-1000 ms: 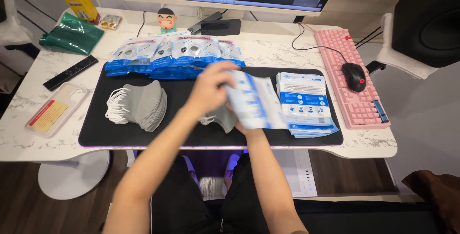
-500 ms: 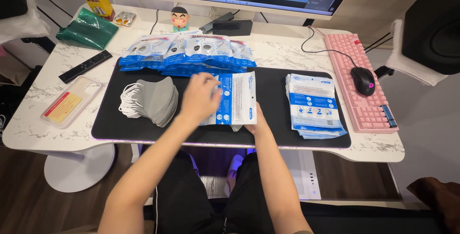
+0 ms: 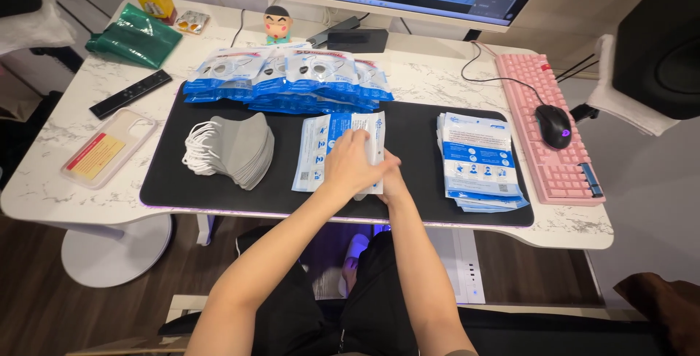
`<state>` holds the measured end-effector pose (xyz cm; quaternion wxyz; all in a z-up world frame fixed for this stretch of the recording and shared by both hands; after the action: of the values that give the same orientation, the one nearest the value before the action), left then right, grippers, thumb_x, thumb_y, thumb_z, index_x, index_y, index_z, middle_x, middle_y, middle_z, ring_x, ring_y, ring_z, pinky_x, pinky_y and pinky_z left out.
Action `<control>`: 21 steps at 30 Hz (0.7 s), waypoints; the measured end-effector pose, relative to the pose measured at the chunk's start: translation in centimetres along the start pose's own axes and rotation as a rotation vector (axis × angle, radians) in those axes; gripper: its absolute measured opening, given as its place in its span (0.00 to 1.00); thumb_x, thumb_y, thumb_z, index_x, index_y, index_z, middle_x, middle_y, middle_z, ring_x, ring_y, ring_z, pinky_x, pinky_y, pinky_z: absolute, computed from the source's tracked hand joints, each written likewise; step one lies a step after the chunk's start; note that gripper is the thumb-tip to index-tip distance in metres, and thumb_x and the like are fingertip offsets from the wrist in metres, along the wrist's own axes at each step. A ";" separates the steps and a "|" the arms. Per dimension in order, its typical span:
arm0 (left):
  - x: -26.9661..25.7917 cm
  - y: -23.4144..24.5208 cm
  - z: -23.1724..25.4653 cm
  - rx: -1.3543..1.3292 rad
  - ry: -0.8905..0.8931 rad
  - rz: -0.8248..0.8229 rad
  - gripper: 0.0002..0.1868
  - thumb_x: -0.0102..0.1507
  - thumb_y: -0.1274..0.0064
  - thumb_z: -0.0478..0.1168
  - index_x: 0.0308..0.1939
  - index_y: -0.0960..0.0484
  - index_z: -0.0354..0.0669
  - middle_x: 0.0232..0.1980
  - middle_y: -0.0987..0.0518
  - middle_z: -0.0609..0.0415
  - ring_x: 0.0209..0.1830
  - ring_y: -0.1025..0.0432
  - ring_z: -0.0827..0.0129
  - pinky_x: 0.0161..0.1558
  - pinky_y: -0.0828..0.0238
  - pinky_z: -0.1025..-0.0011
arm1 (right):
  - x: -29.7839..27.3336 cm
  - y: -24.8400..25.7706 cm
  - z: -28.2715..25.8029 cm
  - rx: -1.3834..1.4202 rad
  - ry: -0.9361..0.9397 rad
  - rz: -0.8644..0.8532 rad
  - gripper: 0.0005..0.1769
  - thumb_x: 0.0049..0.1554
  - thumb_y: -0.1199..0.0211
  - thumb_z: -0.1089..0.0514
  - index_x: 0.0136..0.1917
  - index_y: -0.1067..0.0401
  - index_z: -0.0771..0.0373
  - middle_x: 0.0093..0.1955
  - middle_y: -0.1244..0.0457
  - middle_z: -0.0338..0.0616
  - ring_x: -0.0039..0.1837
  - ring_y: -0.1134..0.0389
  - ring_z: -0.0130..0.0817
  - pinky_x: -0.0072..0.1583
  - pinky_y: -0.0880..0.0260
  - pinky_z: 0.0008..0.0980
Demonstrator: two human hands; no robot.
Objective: Manually inserting individual face masks into plastic packaging sleeves at a desk.
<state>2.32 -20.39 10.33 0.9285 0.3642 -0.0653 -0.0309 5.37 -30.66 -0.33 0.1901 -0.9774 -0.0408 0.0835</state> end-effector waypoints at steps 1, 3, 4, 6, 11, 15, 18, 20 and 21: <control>0.5 -1.2 -1.4 0.001 0.007 0.002 0.32 0.59 0.38 0.53 0.58 0.26 0.33 0.49 0.24 0.39 0.54 0.23 0.47 0.53 0.23 0.53 | -0.1 -0.3 0.1 0.000 -0.005 -0.004 0.15 0.56 0.32 0.59 0.56 0.28 0.65 0.42 0.31 0.46 0.43 0.27 0.37 0.46 0.23 0.33; 1.7 -4.1 -3.3 0.143 -0.068 -0.035 0.32 0.59 0.43 0.53 0.60 0.25 0.36 0.50 0.25 0.44 0.53 0.24 0.44 0.49 0.23 0.46 | -0.3 -0.5 -0.4 -0.044 0.023 0.007 0.12 0.54 0.29 0.62 0.51 0.26 0.65 0.39 0.31 0.44 0.41 0.27 0.35 0.45 0.23 0.32; 1.9 -4.5 -4.4 0.142 -0.069 -0.034 0.32 0.59 0.43 0.53 0.60 0.25 0.36 0.50 0.25 0.44 0.53 0.24 0.44 0.49 0.23 0.46 | 0.5 0.8 1.2 -0.045 0.025 0.006 0.12 0.54 0.29 0.62 0.51 0.26 0.65 0.39 0.31 0.44 0.41 0.27 0.35 0.45 0.23 0.32; 2.4 -6.3 -5.6 0.312 -0.212 -0.127 0.15 0.62 0.53 0.44 0.49 0.21 0.42 0.39 0.22 0.51 0.43 0.21 0.47 0.42 0.22 0.51 | 2.5 3.5 4.4 -0.068 -0.002 0.010 0.11 0.54 0.29 0.65 0.51 0.24 0.65 0.41 0.29 0.46 0.42 0.27 0.36 0.46 0.23 0.35; 0.5 1.2 -2.6 0.650 -0.529 0.179 0.06 0.56 0.44 0.35 0.36 0.16 0.49 0.34 0.19 0.52 0.41 0.25 0.54 0.39 0.29 0.61 | 1.1 1.6 2.6 0.022 0.001 0.013 0.15 0.53 0.30 0.67 0.55 0.24 0.64 0.45 0.29 0.48 0.48 0.25 0.42 0.51 0.23 0.40; -1.2 10.0 -1.1 0.430 -0.585 0.623 0.11 0.61 0.45 0.26 0.32 0.13 0.47 0.63 0.25 0.44 0.64 0.33 0.46 0.58 0.34 0.62 | 0.5 1.2 1.7 0.078 -0.008 0.012 0.15 0.53 0.32 0.69 0.55 0.25 0.65 0.46 0.29 0.52 0.48 0.25 0.45 0.52 0.22 0.42; -0.7 12.5 -4.9 0.108 -0.377 0.664 0.13 0.62 0.45 0.20 0.40 0.10 0.38 0.70 0.33 0.24 0.67 0.35 0.29 0.62 0.29 0.55 | 0.9 1.8 2.4 0.098 -0.034 0.022 0.15 0.54 0.32 0.69 0.55 0.25 0.65 0.46 0.29 0.53 0.48 0.25 0.46 0.51 0.22 0.42; -1.1 13.8 -5.7 0.045 -0.302 0.686 0.13 0.63 0.46 0.19 0.43 0.11 0.36 0.74 0.40 0.23 0.71 0.41 0.26 0.67 0.33 0.53 | 0.9 2.2 2.7 0.108 -0.040 0.029 0.15 0.54 0.32 0.69 0.56 0.25 0.65 0.47 0.28 0.53 0.49 0.25 0.47 0.51 0.22 0.42; -1.2 14.7 -6.5 -0.016 -0.231 0.710 0.13 0.65 0.47 0.18 0.45 0.11 0.33 0.78 0.46 0.22 0.74 0.48 0.23 0.72 0.38 0.50 | 1.0 2.2 2.7 0.121 -0.042 0.032 0.15 0.54 0.32 0.69 0.56 0.24 0.65 0.48 0.28 0.54 0.50 0.25 0.47 0.51 0.22 0.42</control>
<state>2.21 -5.08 15.50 0.8708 0.3058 -0.2915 0.2515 6.00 -31.62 -3.83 0.2465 -0.9627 -0.0238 0.1092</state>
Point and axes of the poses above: each hand's wrist, its own x-axis towards the middle knuckle, its own y-axis out of the back of the hand, z = x × y, the point moved 8 cm from there along x, towards the middle knuckle
